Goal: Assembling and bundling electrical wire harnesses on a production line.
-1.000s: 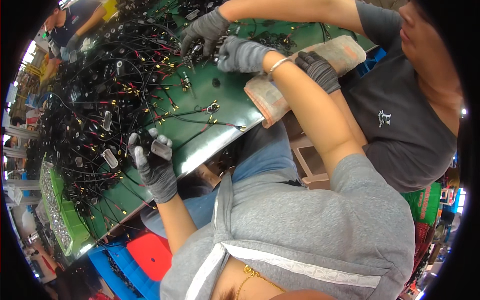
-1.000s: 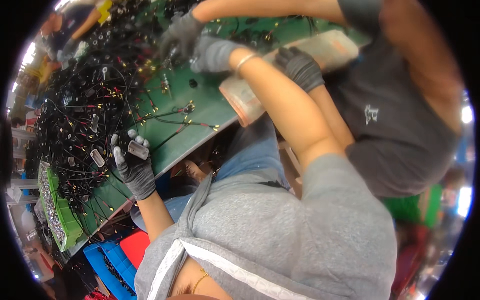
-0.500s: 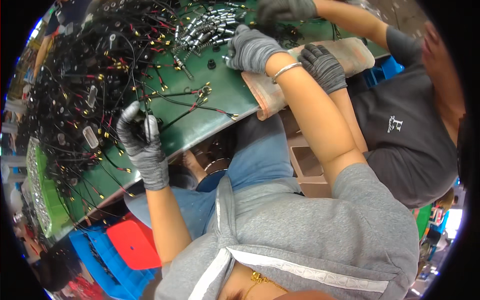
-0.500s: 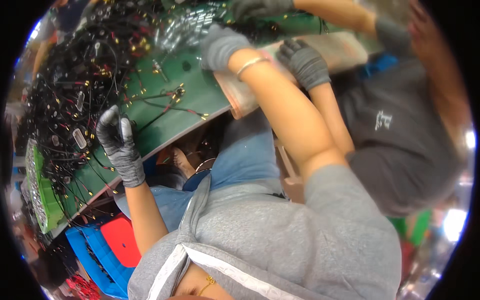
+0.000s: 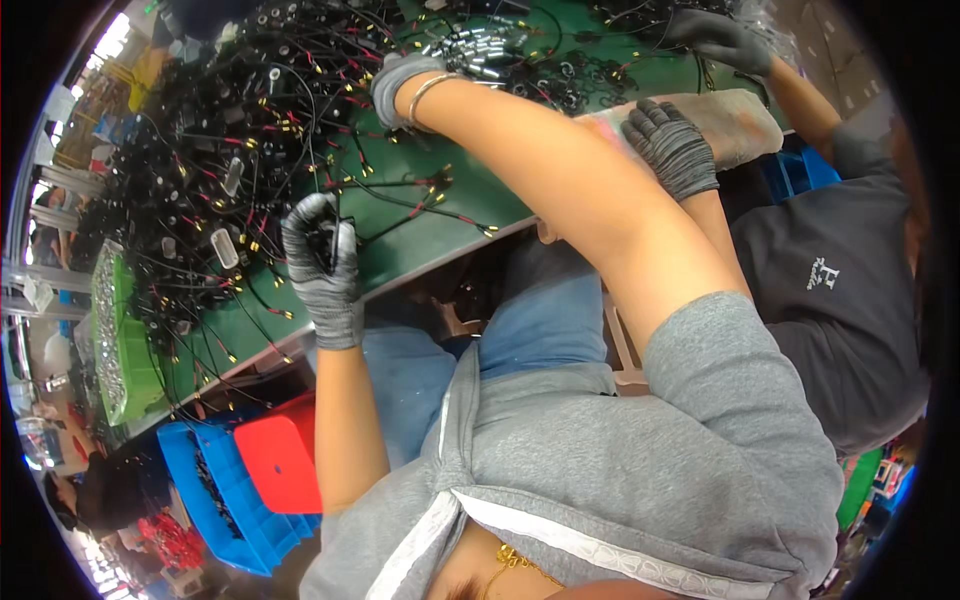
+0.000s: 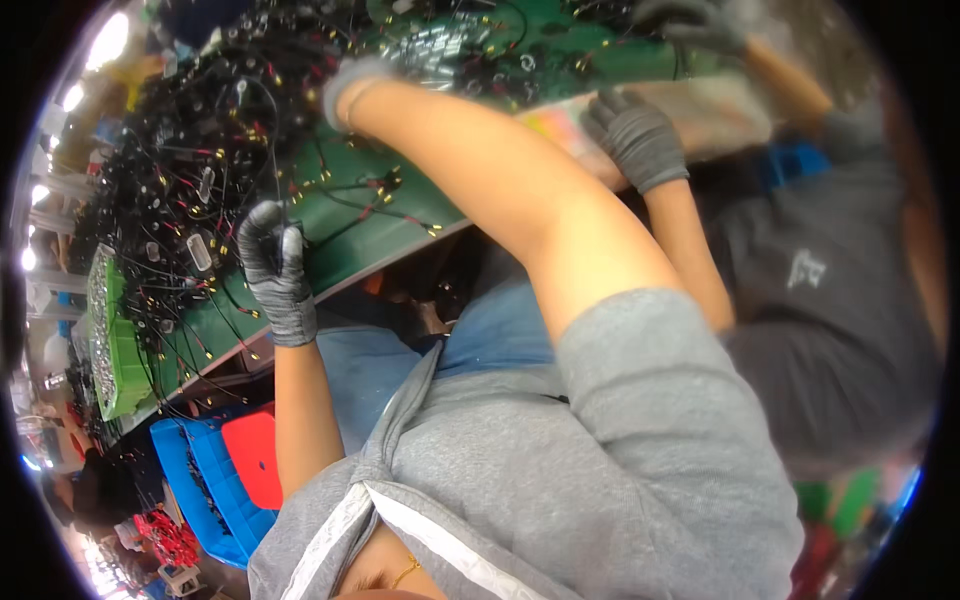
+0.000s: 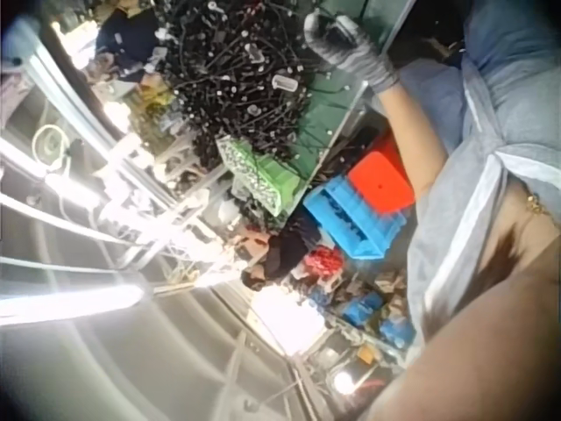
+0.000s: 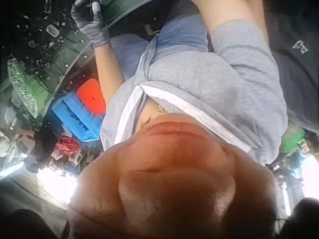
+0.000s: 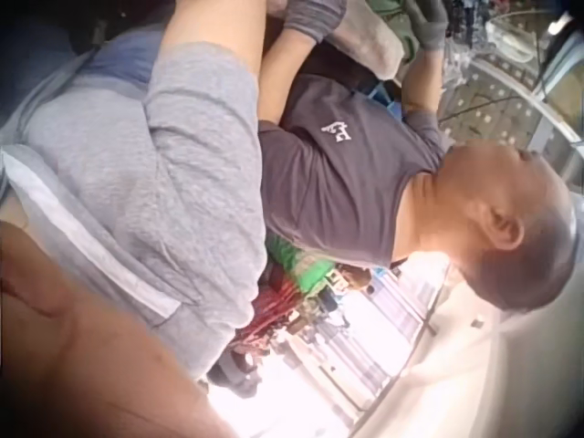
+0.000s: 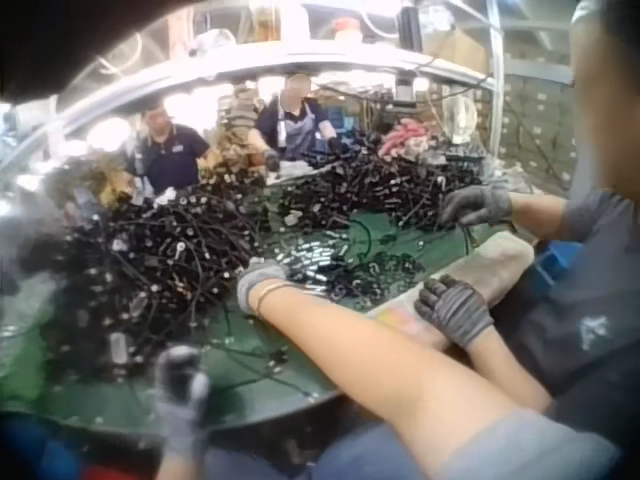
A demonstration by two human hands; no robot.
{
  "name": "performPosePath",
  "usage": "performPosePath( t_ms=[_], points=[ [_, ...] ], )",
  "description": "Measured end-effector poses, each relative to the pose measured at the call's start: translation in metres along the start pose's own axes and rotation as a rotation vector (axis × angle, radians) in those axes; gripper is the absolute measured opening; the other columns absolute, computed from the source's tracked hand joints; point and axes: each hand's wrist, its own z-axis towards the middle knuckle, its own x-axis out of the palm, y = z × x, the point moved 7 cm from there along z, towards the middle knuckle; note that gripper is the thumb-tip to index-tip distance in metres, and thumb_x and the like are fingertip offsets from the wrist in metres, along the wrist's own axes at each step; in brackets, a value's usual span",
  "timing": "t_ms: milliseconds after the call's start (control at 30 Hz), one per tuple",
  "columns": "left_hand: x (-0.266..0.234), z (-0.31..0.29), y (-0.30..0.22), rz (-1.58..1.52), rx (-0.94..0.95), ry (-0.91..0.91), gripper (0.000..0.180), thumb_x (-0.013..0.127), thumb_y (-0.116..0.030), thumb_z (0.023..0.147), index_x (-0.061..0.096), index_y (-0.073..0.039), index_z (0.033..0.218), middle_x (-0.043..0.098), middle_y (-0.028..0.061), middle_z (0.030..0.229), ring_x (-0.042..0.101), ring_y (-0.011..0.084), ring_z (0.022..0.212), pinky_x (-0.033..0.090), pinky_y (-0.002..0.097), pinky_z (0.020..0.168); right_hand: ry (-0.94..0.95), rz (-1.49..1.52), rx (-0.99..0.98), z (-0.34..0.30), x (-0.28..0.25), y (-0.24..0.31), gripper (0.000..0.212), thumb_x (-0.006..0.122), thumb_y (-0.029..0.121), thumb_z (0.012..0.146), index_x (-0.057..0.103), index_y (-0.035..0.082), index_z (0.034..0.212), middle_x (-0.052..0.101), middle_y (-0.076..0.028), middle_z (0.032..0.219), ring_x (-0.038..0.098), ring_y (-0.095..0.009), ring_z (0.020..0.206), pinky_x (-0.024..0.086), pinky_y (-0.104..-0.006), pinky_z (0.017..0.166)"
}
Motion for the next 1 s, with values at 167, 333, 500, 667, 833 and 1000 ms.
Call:
performPosePath(
  t_ms=[167, 333, 500, 667, 833, 1000],
  points=[
    [-0.003, 0.004, 0.013, 0.012, -0.023, 0.022, 0.044, 0.067, -0.010, 0.090, 0.052, -0.006, 0.131, 0.058, 0.0018, 0.120, 0.055, 0.0079, 0.096, 0.047, 0.0234, 0.087, 0.013, -0.032, -0.021, 0.000, -0.003, 0.002, 0.046, 0.070, 0.020, 0.078, 0.065, 0.010, 0.123, 0.051, -0.016, 0.138, 0.061, -0.035, 0.113, 0.055, -0.0477, 0.083],
    [-0.014, 0.000, 0.023, -0.309, -0.213, -0.006, 0.042, 0.061, -0.006, 0.090, 0.049, -0.005, 0.131, 0.060, 0.0074, 0.120, 0.056, 0.0103, 0.085, 0.048, 0.0234, 0.070, 0.010, 0.113, 0.026, 0.003, 0.008, -0.008, 0.037, 0.071, 0.020, 0.078, 0.068, 0.012, 0.115, 0.056, -0.012, 0.128, 0.060, -0.028, 0.113, 0.053, -0.0362, 0.087],
    [-0.012, -0.003, 0.027, -0.397, -0.274, 0.015, 0.039, 0.062, -0.018, 0.091, 0.051, -0.009, 0.127, 0.061, 0.0112, 0.112, 0.059, 0.0148, 0.081, 0.048, 0.0243, 0.062, -0.443, 1.184, 0.181, -0.033, -0.030, -0.060, 0.021, 0.066, 0.003, 0.081, 0.055, 0.004, 0.099, 0.060, -0.012, 0.101, 0.063, -0.018, 0.089, 0.055, -0.0305, 0.076],
    [-0.009, 0.023, 0.023, -0.535, -0.488, 0.144, 0.031, 0.059, -0.035, 0.095, 0.055, -0.014, 0.118, 0.063, 0.0127, 0.106, 0.063, 0.0186, 0.073, 0.050, 0.0265, 0.047, -0.607, 1.666, 0.081, -0.035, -0.004, -0.083, 0.021, 0.065, -0.002, 0.080, 0.049, 0.005, 0.093, 0.056, -0.009, 0.090, 0.058, -0.018, 0.079, 0.052, -0.0294, 0.075],
    [-0.003, 0.023, 0.048, -0.896, -0.747, 0.040, 0.055, 0.049, -0.054, 0.096, 0.056, -0.006, 0.120, 0.064, 0.0166, 0.099, 0.065, 0.0197, 0.072, 0.049, 0.0268, 0.044, -0.764, 1.515, 0.093, -0.087, -0.053, -0.069, 0.035, 0.073, 0.001, 0.078, 0.052, 0.005, 0.106, 0.056, -0.002, 0.093, 0.057, -0.013, 0.088, 0.052, -0.0264, 0.076],
    [0.009, 0.030, 0.040, -0.786, -0.718, 0.052, 0.072, 0.049, -0.062, 0.093, 0.051, -0.001, 0.131, 0.066, 0.0141, 0.095, 0.066, 0.0194, 0.076, 0.054, 0.0279, 0.062, -0.595, 1.466, -0.040, -0.112, -0.064, -0.030, 0.041, 0.075, 0.004, 0.080, 0.059, 0.002, 0.118, 0.059, -0.005, 0.107, 0.058, -0.014, 0.097, 0.049, -0.0278, 0.089]
  ],
)
